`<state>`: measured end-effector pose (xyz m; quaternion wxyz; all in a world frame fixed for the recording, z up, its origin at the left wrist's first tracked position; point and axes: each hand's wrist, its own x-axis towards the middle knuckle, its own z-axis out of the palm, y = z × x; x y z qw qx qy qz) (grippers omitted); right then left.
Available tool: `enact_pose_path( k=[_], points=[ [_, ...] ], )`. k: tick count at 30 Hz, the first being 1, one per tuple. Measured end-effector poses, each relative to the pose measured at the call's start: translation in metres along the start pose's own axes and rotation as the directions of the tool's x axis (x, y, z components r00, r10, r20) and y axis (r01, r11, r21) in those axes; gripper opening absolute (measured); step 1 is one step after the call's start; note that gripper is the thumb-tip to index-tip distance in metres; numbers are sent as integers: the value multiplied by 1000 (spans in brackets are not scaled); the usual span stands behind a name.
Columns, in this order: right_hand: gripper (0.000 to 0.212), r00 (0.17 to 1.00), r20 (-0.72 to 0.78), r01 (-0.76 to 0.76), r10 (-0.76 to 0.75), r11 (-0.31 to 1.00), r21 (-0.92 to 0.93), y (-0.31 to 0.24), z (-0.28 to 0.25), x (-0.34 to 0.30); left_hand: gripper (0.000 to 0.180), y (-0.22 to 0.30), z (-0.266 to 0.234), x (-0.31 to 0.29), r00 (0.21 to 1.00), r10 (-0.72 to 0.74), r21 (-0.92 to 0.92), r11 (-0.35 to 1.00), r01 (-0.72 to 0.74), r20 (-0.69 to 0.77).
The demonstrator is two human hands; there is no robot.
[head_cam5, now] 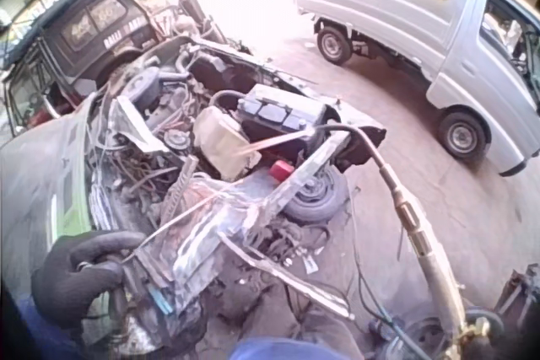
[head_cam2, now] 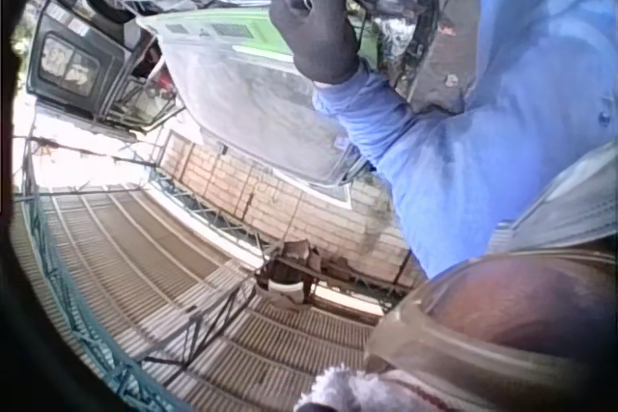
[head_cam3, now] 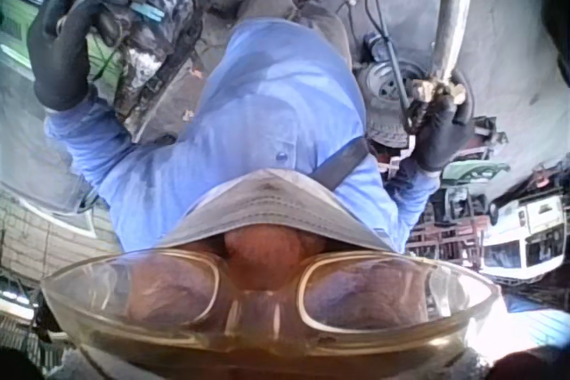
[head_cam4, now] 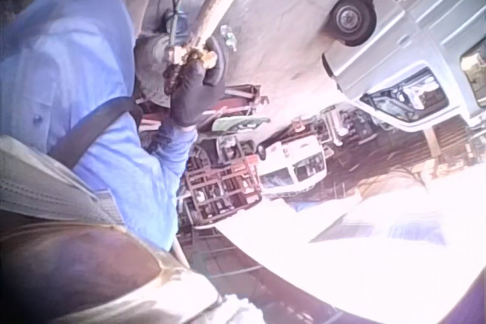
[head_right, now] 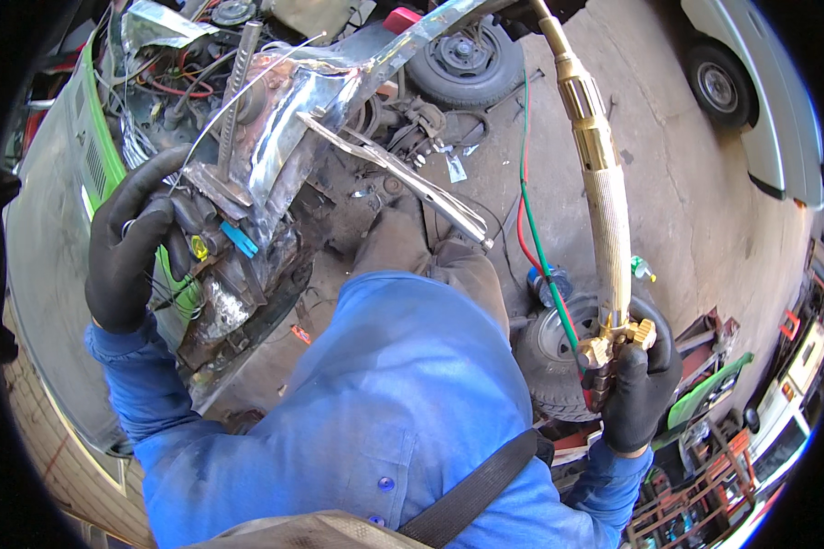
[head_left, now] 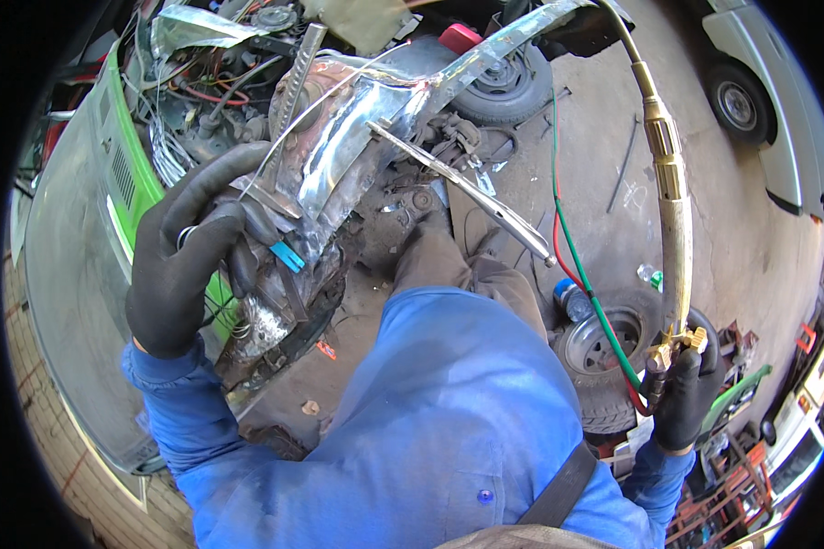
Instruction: The person aligns a metal patch on a car's front frame, secures it with a clamp, and uses a hammer to tap the area. They then ignite a welding torch and apply welds along the patch edges, finishing by removing the clamp.
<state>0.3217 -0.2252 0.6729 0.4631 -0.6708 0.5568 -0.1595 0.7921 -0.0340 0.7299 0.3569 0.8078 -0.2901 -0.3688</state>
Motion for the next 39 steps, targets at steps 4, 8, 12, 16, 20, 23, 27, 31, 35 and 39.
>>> enact_pose_path(
  k=[4, 8, 12, 16, 20, 23, 27, 31, 35, 39],
  points=[
    [87, 992, 125, 35, -33, 999, -16, -17, -5, 40, 55, -7, 12, -20, 995, -75, -103, 992, 69, -61],
    [89, 982, 182, 50, -47, 999, -12, -37, 0, 76, 56, -18, 18, -28, 985, -122, -229, 969, 92, -124],
    [89, 969, 231, 83, -89, 996, 35, -51, 9, 104, 56, -30, 23, -18, 974, -153, -311, 946, 95, -167],
    [89, 947, 313, 69, -74, 997, 27, -62, 12, 132, 56, -29, 32, -14, 960, -214, -356, 924, 140, -179],
    [88, 906, 408, 135, -113, 991, -25, -60, 9, 167, 57, -24, 46, -19, 935, -288, -400, 897, 187, -207],
    [85, 878, 447, 184, -172, 983, 17, -48, 9, 192, 58, -19, 65, -29, 905, -343, -432, 877, 212, -253],
    [85, 824, 560, 98, -90, 995, 16, -44, -9, 214, 59, -8, 97, -44, 877, -401, -474, 846, 245, -263],
    [81, 756, 652, 38, -49, 999, 31, -40, -17, 231, 60, 4, 127, -54, 834, -457, -474, 834, 282, -308],
    [78, 768, 633, 105, -92, 994, 17, -30, -17, 245, 59, 15, 143, -58, 809, -515, -537, 784, 312, -282],
    [75, 729, 682, 121, -62, 992, -40, -25, -17, 254, 60, 20, 150, -56, 803, -518, -521, 791, 319, -294]
  ],
)
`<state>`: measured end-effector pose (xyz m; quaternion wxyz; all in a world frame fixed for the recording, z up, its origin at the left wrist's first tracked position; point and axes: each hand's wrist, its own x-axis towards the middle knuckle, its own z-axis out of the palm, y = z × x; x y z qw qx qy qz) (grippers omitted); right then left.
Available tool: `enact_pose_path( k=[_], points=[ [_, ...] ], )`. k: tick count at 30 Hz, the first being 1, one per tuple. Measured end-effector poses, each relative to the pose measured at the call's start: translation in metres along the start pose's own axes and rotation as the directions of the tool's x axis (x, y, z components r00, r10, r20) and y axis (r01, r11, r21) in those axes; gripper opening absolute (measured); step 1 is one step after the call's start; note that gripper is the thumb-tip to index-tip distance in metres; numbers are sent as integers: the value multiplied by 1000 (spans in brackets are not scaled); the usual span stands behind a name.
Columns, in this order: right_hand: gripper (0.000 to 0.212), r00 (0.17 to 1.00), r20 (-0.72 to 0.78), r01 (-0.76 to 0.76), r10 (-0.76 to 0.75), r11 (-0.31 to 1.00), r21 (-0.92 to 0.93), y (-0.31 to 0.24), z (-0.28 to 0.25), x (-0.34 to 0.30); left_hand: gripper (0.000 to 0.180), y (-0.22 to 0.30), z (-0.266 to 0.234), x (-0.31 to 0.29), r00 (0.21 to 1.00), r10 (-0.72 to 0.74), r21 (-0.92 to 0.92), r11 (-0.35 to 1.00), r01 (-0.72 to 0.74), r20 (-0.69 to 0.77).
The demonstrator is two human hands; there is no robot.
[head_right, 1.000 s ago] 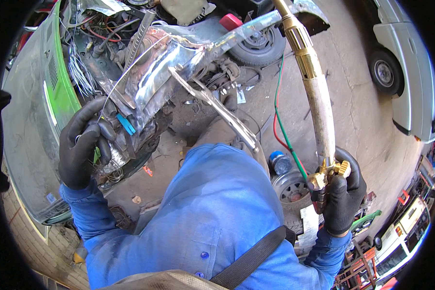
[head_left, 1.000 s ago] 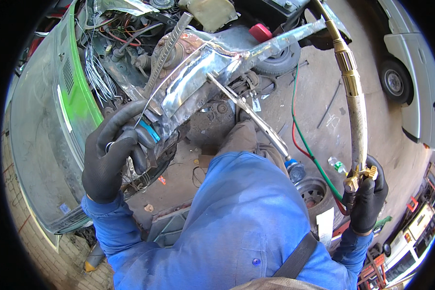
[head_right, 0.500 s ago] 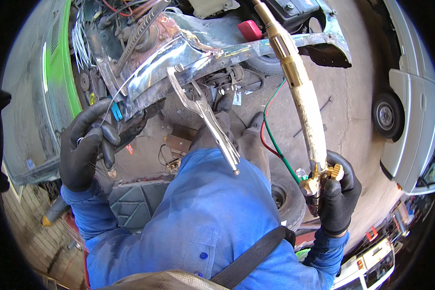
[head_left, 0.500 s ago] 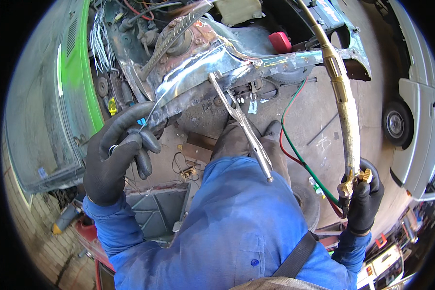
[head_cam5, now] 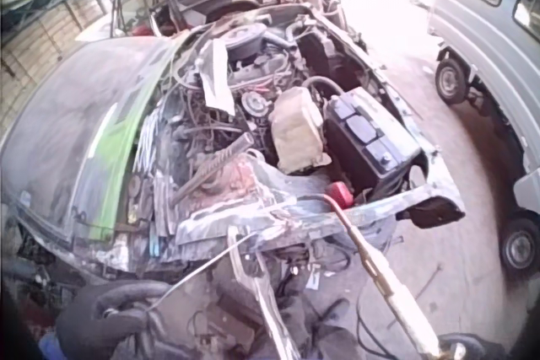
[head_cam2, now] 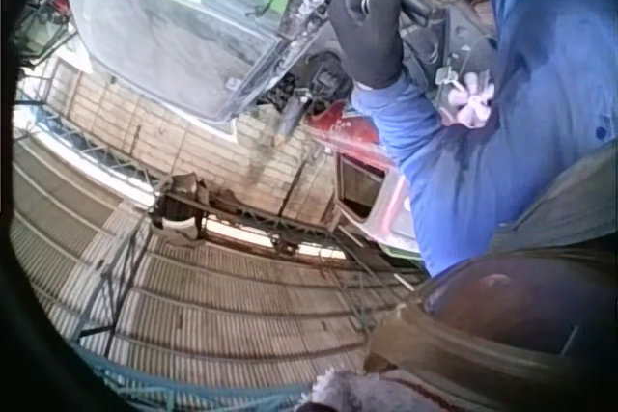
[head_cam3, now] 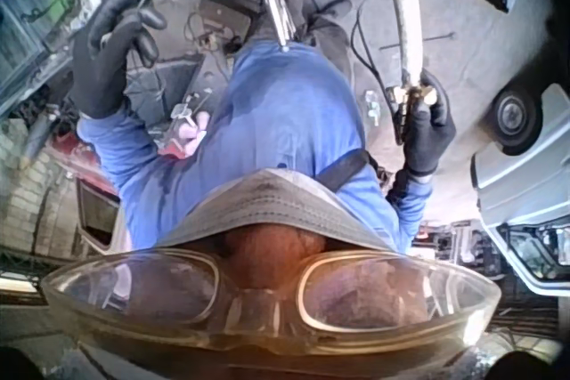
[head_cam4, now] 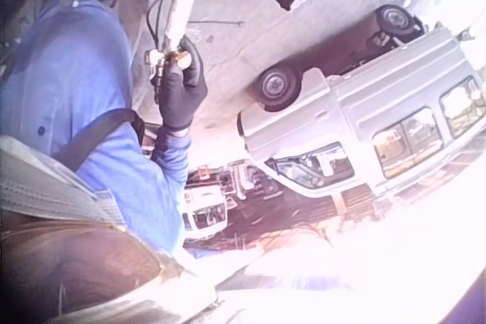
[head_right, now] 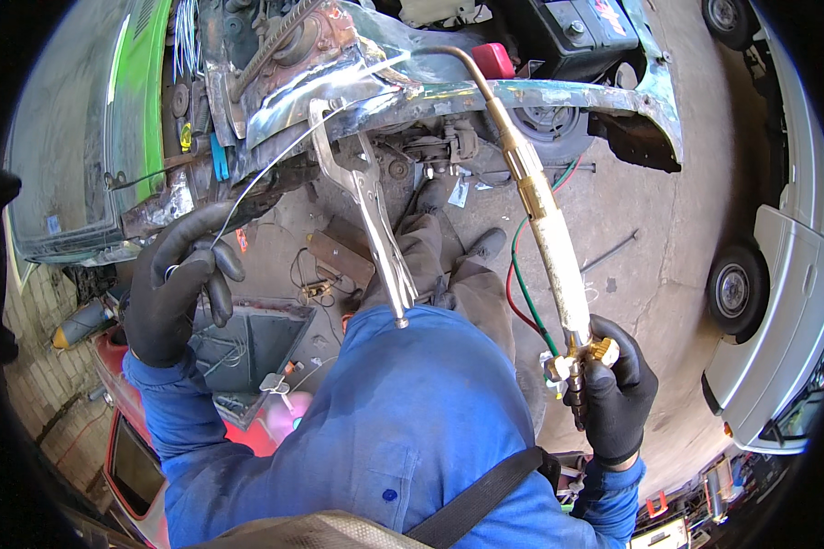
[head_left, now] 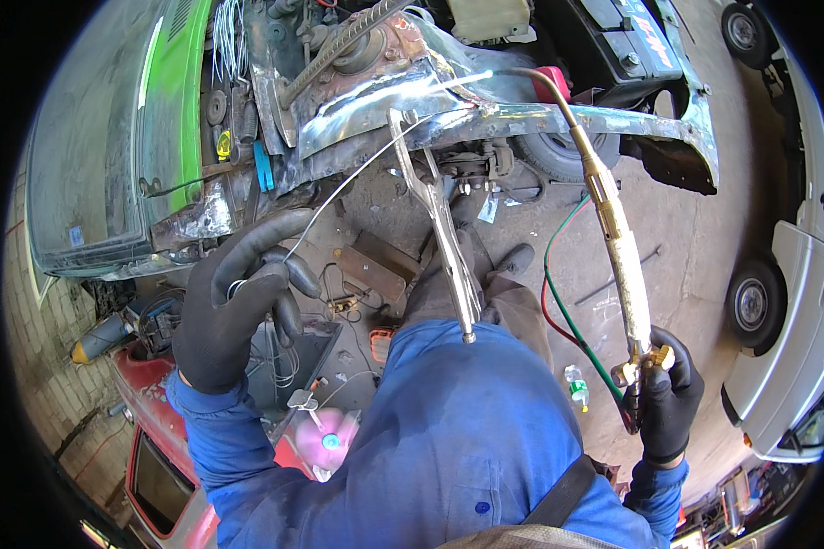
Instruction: The person aligns a metal patch on a car's front frame, secures it with a clamp, and uses a hammer to tap the area. They then ignite a welding torch and apply welds along the patch edges, finishing by removing the clamp.
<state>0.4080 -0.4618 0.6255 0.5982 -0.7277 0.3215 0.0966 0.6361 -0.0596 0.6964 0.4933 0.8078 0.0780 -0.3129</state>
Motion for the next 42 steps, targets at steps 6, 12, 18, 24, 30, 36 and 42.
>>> enact_pose_path(
  k=[6, 12, 18, 24, 30, 36, 42],
  points=[
    [74, 996, 68, -64, 66, 997, -32, -8, -9, 1, 59, 1, 11, 5, 999, 12, -4, 1000, -12, -35],
    [71, 994, 107, -27, 36, 996, -81, -10, -16, 5, 58, 3, 19, 9, 1000, -3, -20, 1000, 3, -27],
    [67, 991, 134, 1, 16, 992, -122, -10, -19, 12, 55, 15, 35, 6, 996, -14, 75, 997, 20, -83],
    [63, 989, 145, -3, 18, 995, -103, -8, -20, 15, 53, 39, 53, -13, 996, -21, 221, 975, 40, -86],
    [64, 984, 156, -68, 84, 992, -104, -2, -22, 17, 53, 41, 59, -10, 993, -56, 173, 982, 73, -104],
    [69, 987, 157, -12, 31, 993, -119, -4, -22, 20, 48, 38, 65, -10, 989, -46, 164, 984, 69, -140],
    [67, 985, 165, 78, -55, 987, -138, -4, -20, 24, 48, 38, 70, -9, 986, -47, 156, 985, 72, -159]
  ],
)
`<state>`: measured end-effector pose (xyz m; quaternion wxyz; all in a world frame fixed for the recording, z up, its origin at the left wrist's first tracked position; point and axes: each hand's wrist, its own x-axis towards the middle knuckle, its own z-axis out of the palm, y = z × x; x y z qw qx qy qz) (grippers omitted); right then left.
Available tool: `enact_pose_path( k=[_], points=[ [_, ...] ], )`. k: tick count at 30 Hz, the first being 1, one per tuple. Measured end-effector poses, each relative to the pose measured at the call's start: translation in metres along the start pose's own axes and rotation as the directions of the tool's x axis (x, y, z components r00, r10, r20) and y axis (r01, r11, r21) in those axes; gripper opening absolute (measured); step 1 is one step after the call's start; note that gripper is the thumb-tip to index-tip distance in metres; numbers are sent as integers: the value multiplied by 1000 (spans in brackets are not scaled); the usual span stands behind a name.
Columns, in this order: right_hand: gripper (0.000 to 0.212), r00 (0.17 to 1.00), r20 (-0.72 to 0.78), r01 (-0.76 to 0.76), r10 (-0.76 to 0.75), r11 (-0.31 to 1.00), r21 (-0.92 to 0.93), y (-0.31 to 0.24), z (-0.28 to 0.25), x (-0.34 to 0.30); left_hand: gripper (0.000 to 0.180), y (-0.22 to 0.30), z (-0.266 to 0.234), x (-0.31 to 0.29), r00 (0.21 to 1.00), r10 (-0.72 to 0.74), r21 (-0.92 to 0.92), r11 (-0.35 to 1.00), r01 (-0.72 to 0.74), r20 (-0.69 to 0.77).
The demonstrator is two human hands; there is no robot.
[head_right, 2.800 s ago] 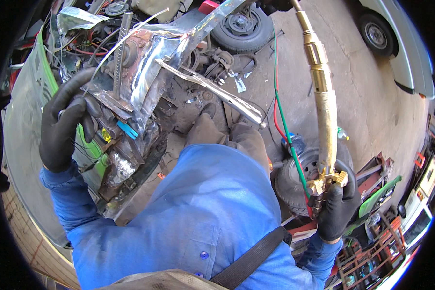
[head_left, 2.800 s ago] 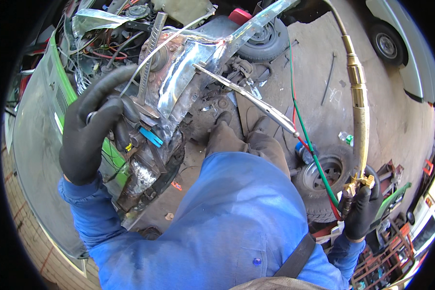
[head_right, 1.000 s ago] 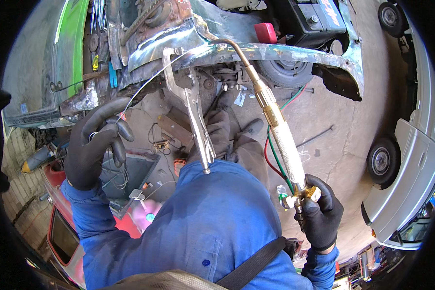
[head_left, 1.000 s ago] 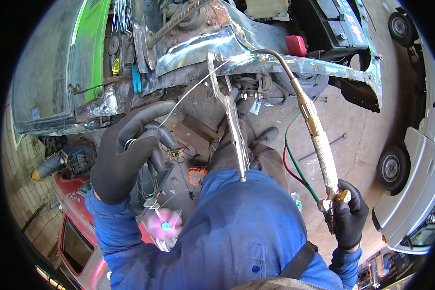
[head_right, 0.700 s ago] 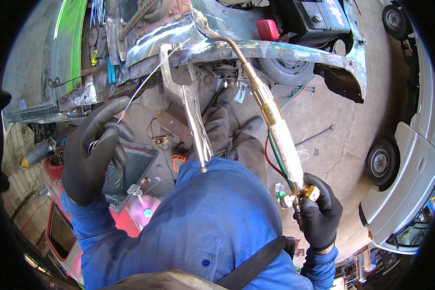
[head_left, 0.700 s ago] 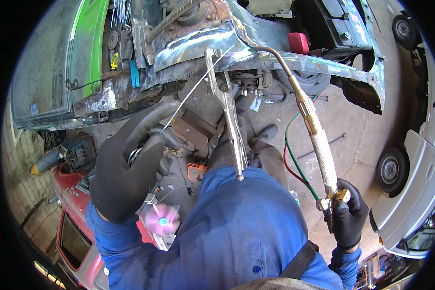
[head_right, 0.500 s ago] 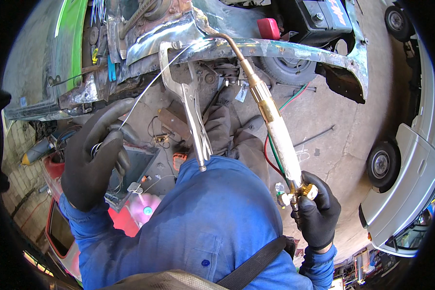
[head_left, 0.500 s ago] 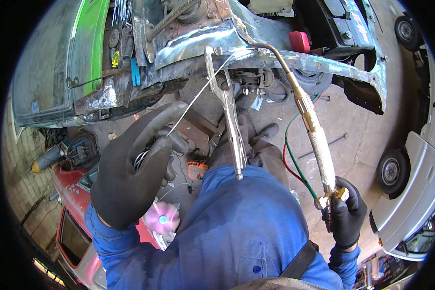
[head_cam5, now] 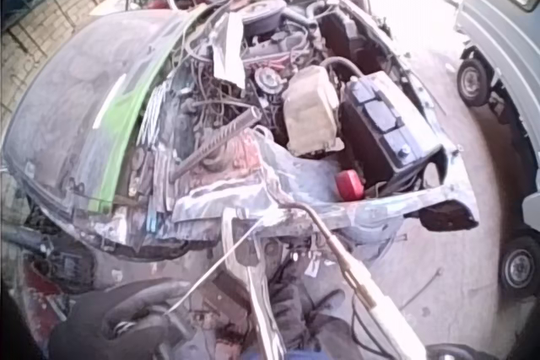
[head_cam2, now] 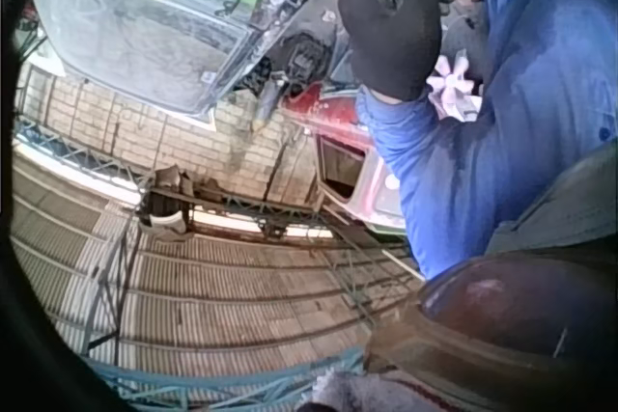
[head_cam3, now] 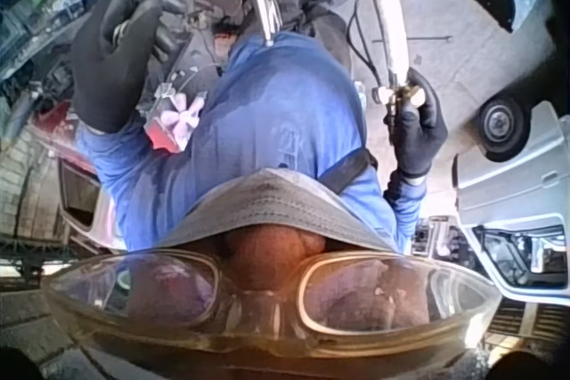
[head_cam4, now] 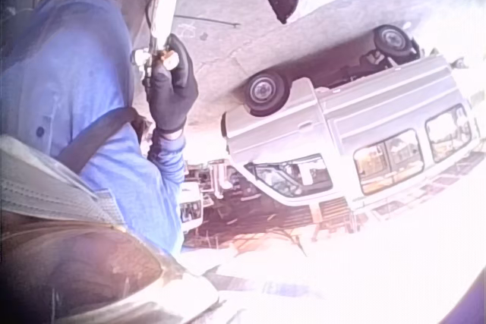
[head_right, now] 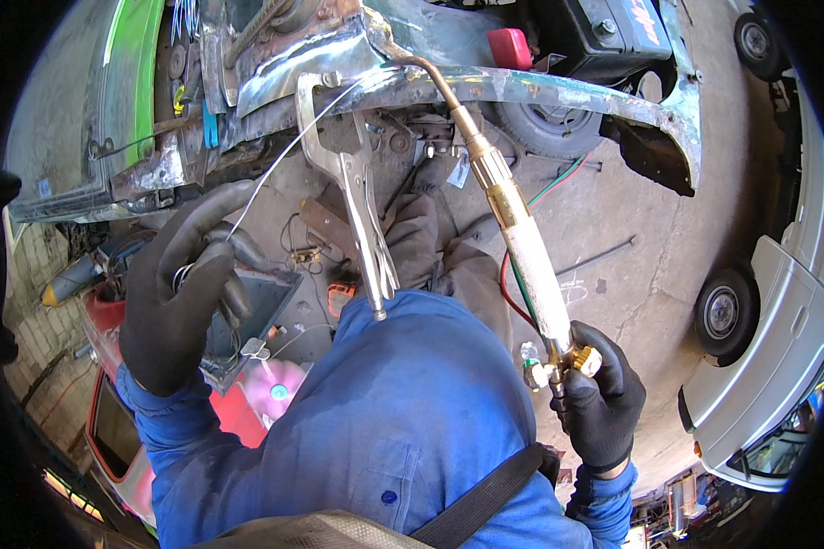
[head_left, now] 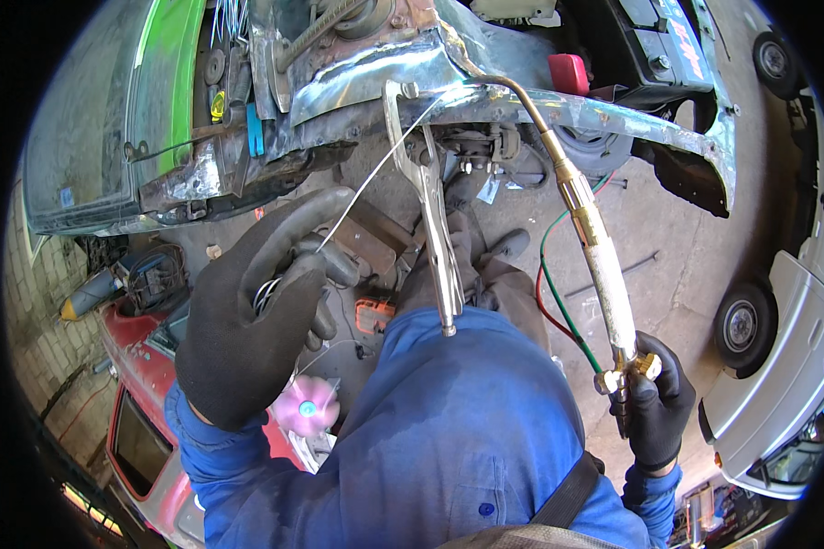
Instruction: The person aligns a metal patch on a car's front frame, secures it with a clamp, and uses a hammer to tap the area. They then ignite a welding torch and apply welds along the patch edges, finishing by removing the clamp.
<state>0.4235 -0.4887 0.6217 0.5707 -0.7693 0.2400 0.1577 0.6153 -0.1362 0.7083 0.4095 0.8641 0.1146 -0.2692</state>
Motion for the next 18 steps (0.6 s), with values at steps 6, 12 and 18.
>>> enact_pose_path(
  k=[6, 12, 18],
  points=[
    [65, 1000, 22, -19, 18, 1000, 9, -3, 0, 1, 48, 0, 2, 0, 1000, 16, -9, 1000, -16, -10],
    [65, 996, 50, -74, 71, 995, 62, -3, 2, 1, 50, 0, -2, -2, 1000, -20, -21, 1000, 20, -12],
    [68, 998, 38, -58, 55, 996, 67, 2, 5, 1, 50, -4, 3, 0, 999, 13, -28, 999, -14, -34]
  ],
)
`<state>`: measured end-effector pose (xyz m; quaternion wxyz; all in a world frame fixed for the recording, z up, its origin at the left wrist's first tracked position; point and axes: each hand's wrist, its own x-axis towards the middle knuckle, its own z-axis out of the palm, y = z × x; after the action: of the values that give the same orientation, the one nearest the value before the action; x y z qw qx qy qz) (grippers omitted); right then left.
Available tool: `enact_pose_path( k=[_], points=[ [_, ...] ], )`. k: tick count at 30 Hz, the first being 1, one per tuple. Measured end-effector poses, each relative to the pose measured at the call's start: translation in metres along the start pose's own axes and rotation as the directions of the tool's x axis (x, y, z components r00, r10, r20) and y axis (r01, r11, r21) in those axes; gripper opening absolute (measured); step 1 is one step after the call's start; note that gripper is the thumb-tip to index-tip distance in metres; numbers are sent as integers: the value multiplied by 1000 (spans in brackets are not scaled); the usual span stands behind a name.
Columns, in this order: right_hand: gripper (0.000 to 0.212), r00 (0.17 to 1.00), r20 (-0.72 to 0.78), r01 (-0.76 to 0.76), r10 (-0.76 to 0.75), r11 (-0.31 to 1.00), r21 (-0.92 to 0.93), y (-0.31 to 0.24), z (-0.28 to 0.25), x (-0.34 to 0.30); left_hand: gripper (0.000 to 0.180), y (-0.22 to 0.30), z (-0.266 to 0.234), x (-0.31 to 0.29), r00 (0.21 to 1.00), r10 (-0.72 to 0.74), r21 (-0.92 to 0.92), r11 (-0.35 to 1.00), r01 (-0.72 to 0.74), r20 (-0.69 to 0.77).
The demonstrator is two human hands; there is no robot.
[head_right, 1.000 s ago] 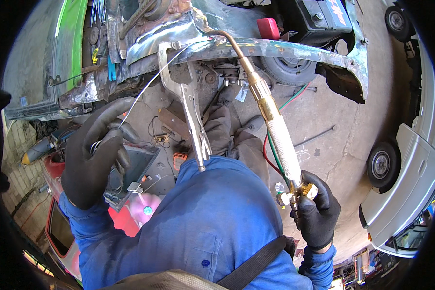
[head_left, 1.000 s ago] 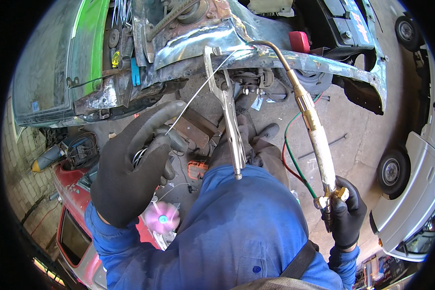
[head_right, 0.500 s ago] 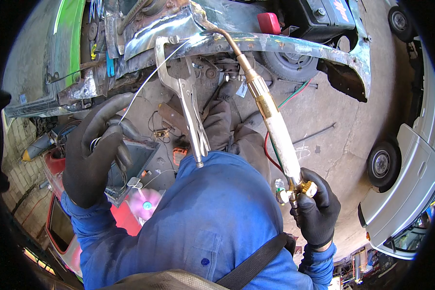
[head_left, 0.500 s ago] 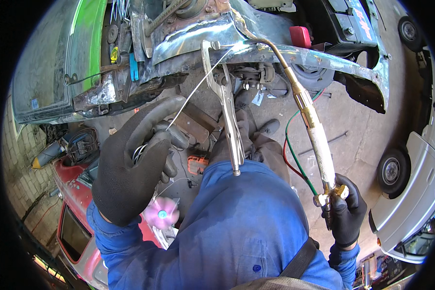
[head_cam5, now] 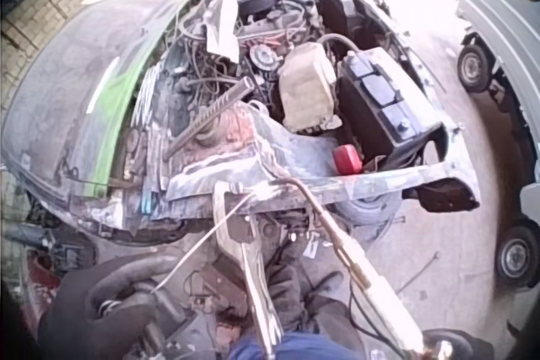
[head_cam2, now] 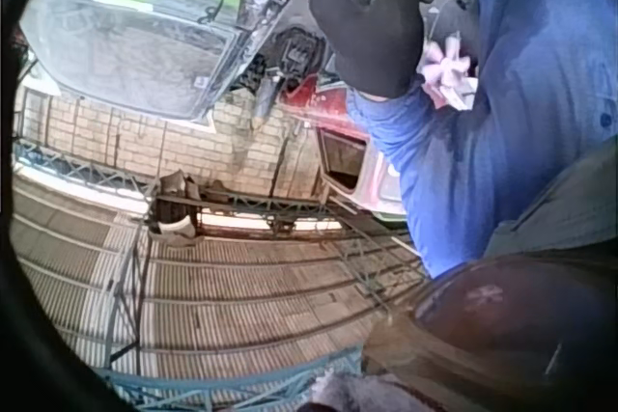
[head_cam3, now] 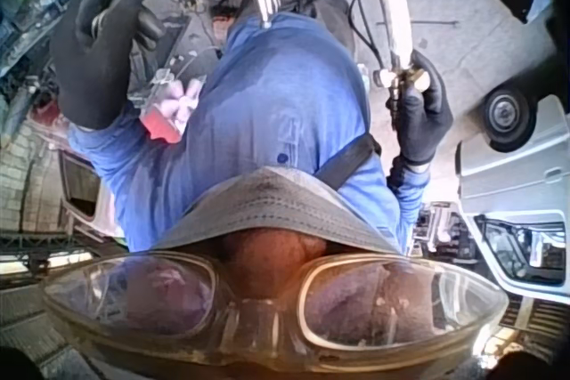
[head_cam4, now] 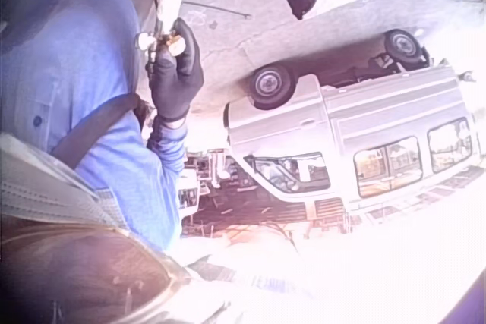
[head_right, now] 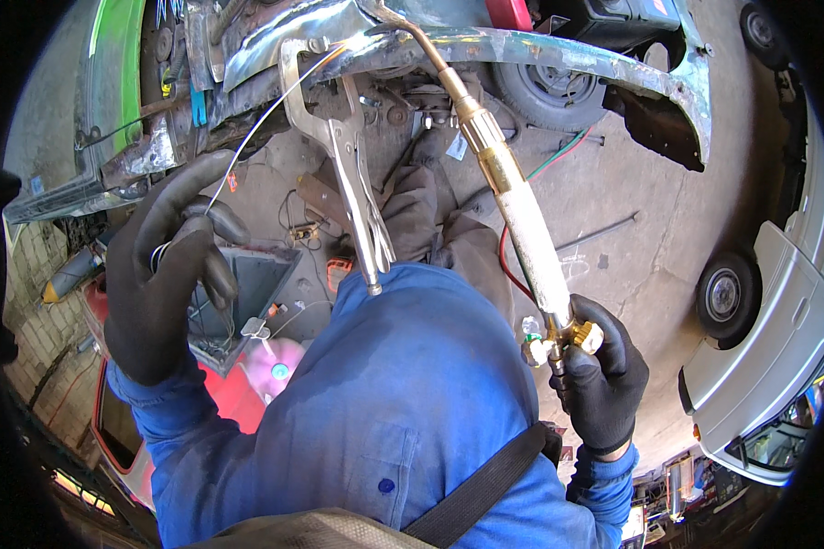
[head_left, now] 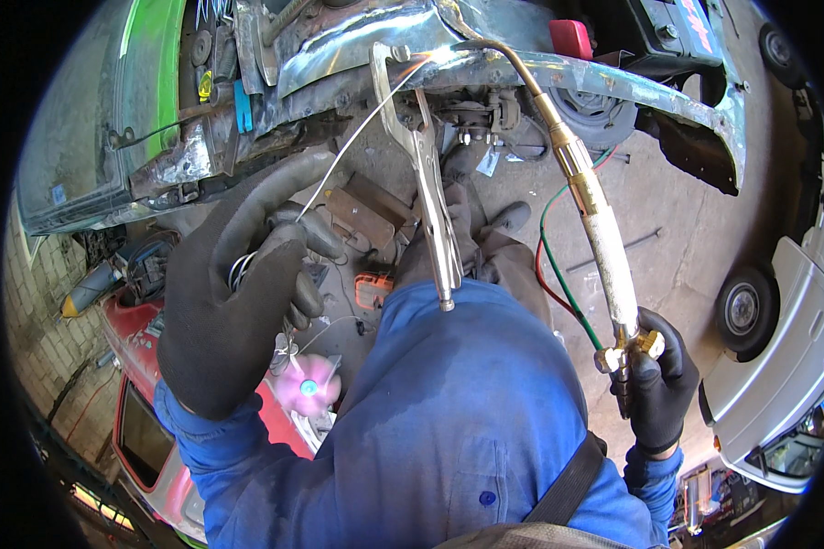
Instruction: The person aligns a metal patch on a car's front frame, secures it with a clamp, and uses a hammer to tap the area. They then ignite a welding torch and apply welds along the patch edges, finishing by removing the clamp.
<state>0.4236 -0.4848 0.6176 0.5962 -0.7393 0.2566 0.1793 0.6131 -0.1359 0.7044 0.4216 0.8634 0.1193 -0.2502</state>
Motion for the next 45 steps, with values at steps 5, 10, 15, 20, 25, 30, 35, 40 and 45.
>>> enact_pose_path(
  k=[5, 10, 15, 20, 25, 30, 35, 40, 45],
  points=[
    [68, 1000, 2, -8, 8, 1000, 3, -2, 0, -1, 50, 0, 2, 1, 1000, -10, 4, 1000, 10, -12],
    [67, 998, 16, -55, 54, 997, 46, -4, -1, -2, 51, 1, 3, 2, 1000, -5, 24, 1000, 5, -20],
    [65, 1000, -12, -29, 29, 999, -18, 2, -3, -2, 51, 3, 6, 2, 999, -29, -11, 1000, 29, -35],
    [65, 998, -2, -55, 55, 998, 2, 4, -5, -4, 51, 4, 6, 2, 999, -19, 14, 1000, 20, -37],
    [64, 998, 5, -56, 56, 998, 8, 0, -4, -3, 52, 2, 5, 2, 999, -4, 16, 1000, 5, -40],
    [63, 1000, -6, 9, -9, 1000, -19, -1, -2, 0, 52, 0, 5, 3, 999, -2, 35, 999, 3, -45],
    [61, 1000, 3, -4, 4, 1000, -12, 0, -3, 0, 53, 2, 6, 2, 999, -2, 30, 1000, 4, -49],
    [61, 999, 10, -37, 37, 999, 38, 0, -3, -1, 53, 2, 6, 3, 998, 4, 38, 999, -2, -56],
    [62, 1000, 10, -13, 12, 1000, 24, -3, 0, 0, 52, 2, 5, 3, 999, -11, 22, 1000, 12, -45]
  ],
)
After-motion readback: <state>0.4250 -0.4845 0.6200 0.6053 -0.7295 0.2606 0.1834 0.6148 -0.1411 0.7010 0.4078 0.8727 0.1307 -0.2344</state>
